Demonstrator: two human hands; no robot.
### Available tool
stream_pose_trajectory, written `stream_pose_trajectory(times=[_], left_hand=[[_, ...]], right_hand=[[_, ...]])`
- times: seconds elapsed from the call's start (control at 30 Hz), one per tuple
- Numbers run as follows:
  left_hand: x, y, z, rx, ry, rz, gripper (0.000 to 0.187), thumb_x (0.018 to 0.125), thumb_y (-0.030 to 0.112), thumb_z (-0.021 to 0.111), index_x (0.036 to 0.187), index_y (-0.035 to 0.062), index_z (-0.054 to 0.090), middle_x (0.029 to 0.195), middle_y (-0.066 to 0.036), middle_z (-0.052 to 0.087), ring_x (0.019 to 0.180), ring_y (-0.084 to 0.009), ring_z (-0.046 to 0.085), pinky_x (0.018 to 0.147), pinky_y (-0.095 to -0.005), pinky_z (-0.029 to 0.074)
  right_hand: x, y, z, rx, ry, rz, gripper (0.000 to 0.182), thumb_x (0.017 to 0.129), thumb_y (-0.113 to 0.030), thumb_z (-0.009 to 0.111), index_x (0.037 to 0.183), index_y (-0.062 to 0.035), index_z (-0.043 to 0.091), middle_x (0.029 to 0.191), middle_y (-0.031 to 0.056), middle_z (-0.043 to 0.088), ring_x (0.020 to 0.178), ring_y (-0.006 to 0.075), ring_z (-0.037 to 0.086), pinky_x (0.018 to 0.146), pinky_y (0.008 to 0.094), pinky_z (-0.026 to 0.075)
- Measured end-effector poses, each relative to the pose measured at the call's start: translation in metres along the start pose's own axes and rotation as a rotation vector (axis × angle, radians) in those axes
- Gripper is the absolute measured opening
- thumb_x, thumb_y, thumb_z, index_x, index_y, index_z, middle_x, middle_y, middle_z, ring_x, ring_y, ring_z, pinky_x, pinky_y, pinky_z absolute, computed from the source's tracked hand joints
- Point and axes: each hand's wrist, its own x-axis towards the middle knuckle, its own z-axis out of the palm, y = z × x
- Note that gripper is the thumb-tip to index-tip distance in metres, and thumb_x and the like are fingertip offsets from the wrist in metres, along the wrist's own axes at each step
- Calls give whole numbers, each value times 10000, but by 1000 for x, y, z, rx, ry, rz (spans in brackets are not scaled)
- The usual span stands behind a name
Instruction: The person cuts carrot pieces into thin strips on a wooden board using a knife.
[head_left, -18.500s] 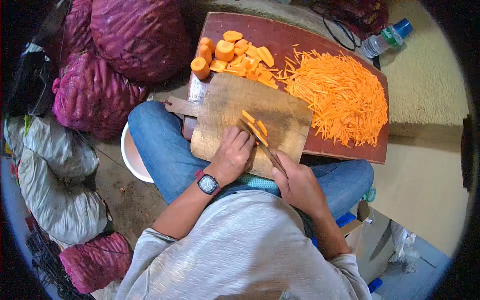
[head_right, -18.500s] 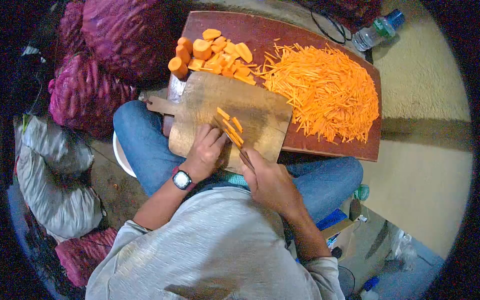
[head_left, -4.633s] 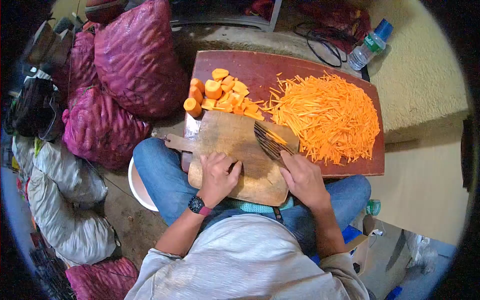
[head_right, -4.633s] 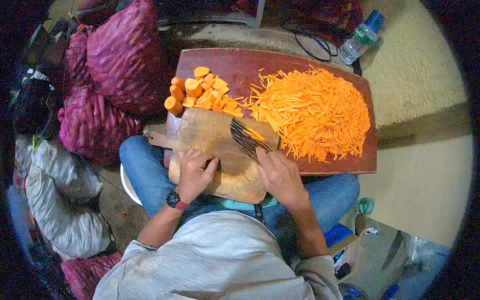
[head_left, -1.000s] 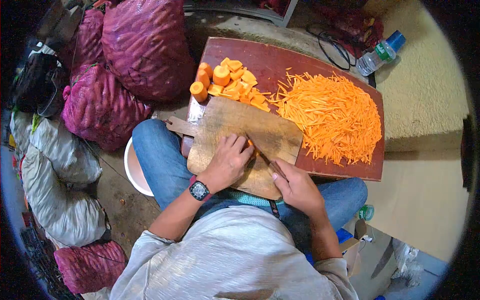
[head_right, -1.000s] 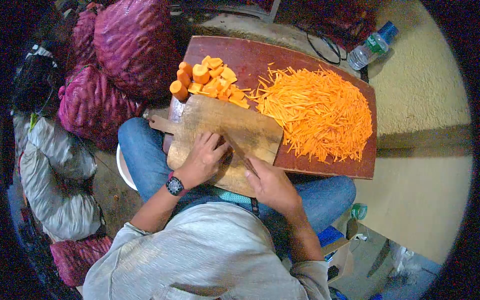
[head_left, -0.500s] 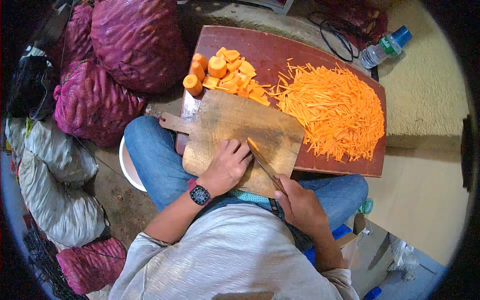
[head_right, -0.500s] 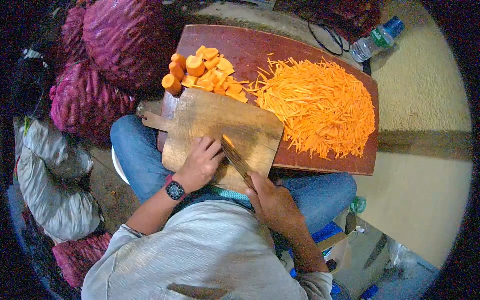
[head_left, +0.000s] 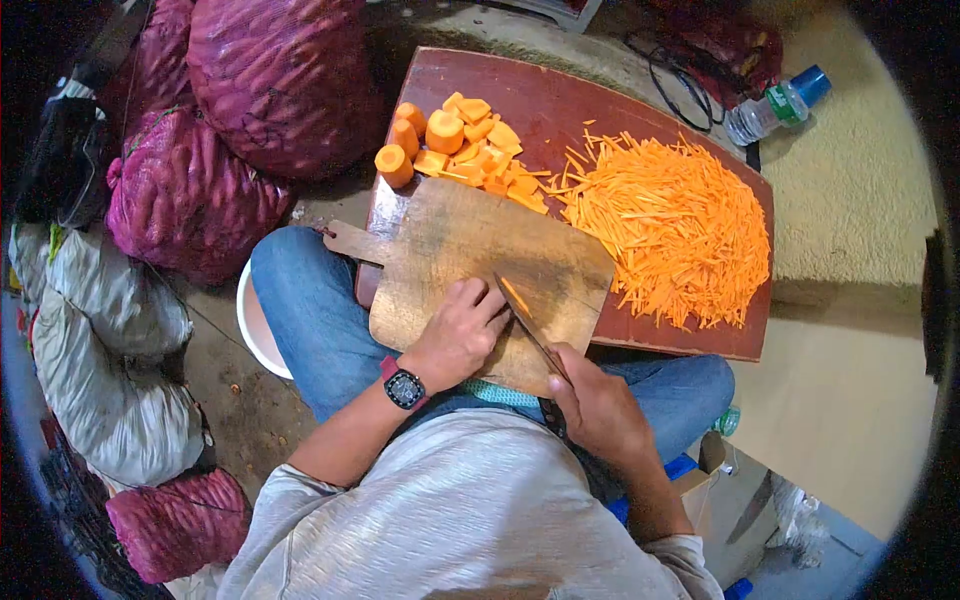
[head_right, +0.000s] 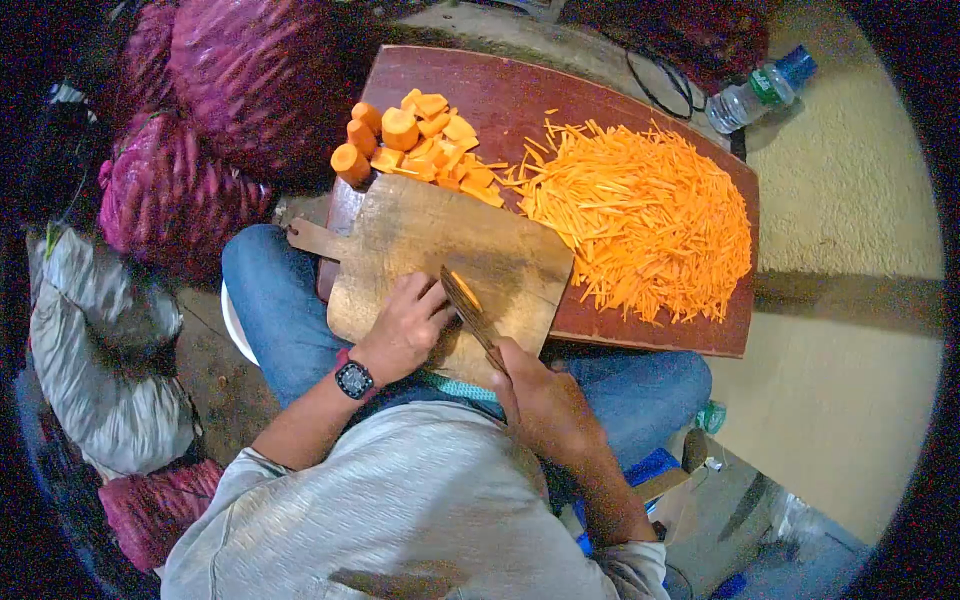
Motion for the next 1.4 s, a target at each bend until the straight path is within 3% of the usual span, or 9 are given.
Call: stream_pose_trajectory(times=[0.13, 0.2, 0.4, 0.73, 0.8, 0.93, 1.0, 1.3, 1.4], left_hand=[[1, -1, 3, -17, 23, -24, 319, 860, 114, 671, 1133, -17, 772, 1188, -148, 650, 1102, -366, 593, 987, -479, 510], [0, -1, 4, -8, 72, 0, 310, 858, 116, 682, 1123, -22, 765, 1166, -149, 644, 1099, -365, 591, 987, -474, 510], [-1, 1, 1, 18, 59, 1, 289, 865, 131, 674, 1096, -18, 764, 1127, -135, 634, 1085, -326, 590, 1003, -442, 509], [0, -2, 3, -10, 130, -1, 284, 855, 125, 686, 1087, -24, 755, 1110, -129, 629, 1075, -320, 592, 965, -443, 515], [-1, -1, 1, -13, 101, 4, 285, 853, 113, 693, 1092, -30, 755, 1094, -131, 634, 1057, -323, 599, 954, -449, 518], [-5, -2, 4, -26, 44, -16, 293, 855, 130, 687, 1099, -21, 742, 1183, -156, 648, 1110, -361, 603, 975, -479, 517], [-5, -3, 6, -44, 100, 3, 306, 851, 133, 675, 1103, -27, 743, 1166, -155, 644, 1105, -359, 606, 979, -481, 520], [-4, -2, 3, 25, 124, 42, 286, 869, 128, 697, 1088, -47, 755, 1055, -134, 628, 1044, -320, 595, 954, -444, 516], [-4, -2, 4, 4, 129, 4, 284, 873, 140, 700, 1091, -35, 753, 1040, -127, 616, 1034, -318, 592, 943, -453, 507]], right_hand=[[24, 8, 18, 34, 55, 4, 362, 1102, -208, 556, 1412, -22, 571, 1188, 332, 703, 1125, 557, 669, 902, 610, 552], [40, 13, 25, 101, 182, -247, 373, 1100, -205, 555, 1428, -29, 569, 1191, 336, 705, 1136, 549, 677, 913, 605, 552], [-5, -1, 1, 29, 17, -8, 464, 1090, -180, 569, 1524, -29, 502, 1279, 319, 706, 1167, 543, 683, 964, 616, 561], [27, -3, 7, 75, 117, -187, 464, 1111, -206, 562, 1503, 40, 542, 1258, 358, 697, 1186, 543, 675, 983, 566, 548], [3, -6, -1, 45, 9, -6, 444, 1107, -180, 566, 1501, 23, 547, 1244, 352, 705, 1176, 539, 680, 973, 551, 554], [6, 2, 10, 45, 1, 36, 416, 1105, -173, 573, 1478, 12, 566, 1214, 342, 713, 1152, 537, 689, 951, 545, 562], [32, 11, 22, 95, 130, -207, 365, 1101, -177, 568, 1434, -29, 544, 1185, 344, 713, 1123, 561, 684, 917, 621, 558], [-3, 10, 12, 77, 70, -61, 356, 1100, -167, 567, 1402, 20, 597, 1170, 340, 704, 1125, 541, 687, 931, 531, 564], [24, 11, 24, 103, 126, -173, 364, 1102, -171, 565, 1411, 19, 591, 1177, 340, 705, 1144, 538, 685, 940, 525, 564]])
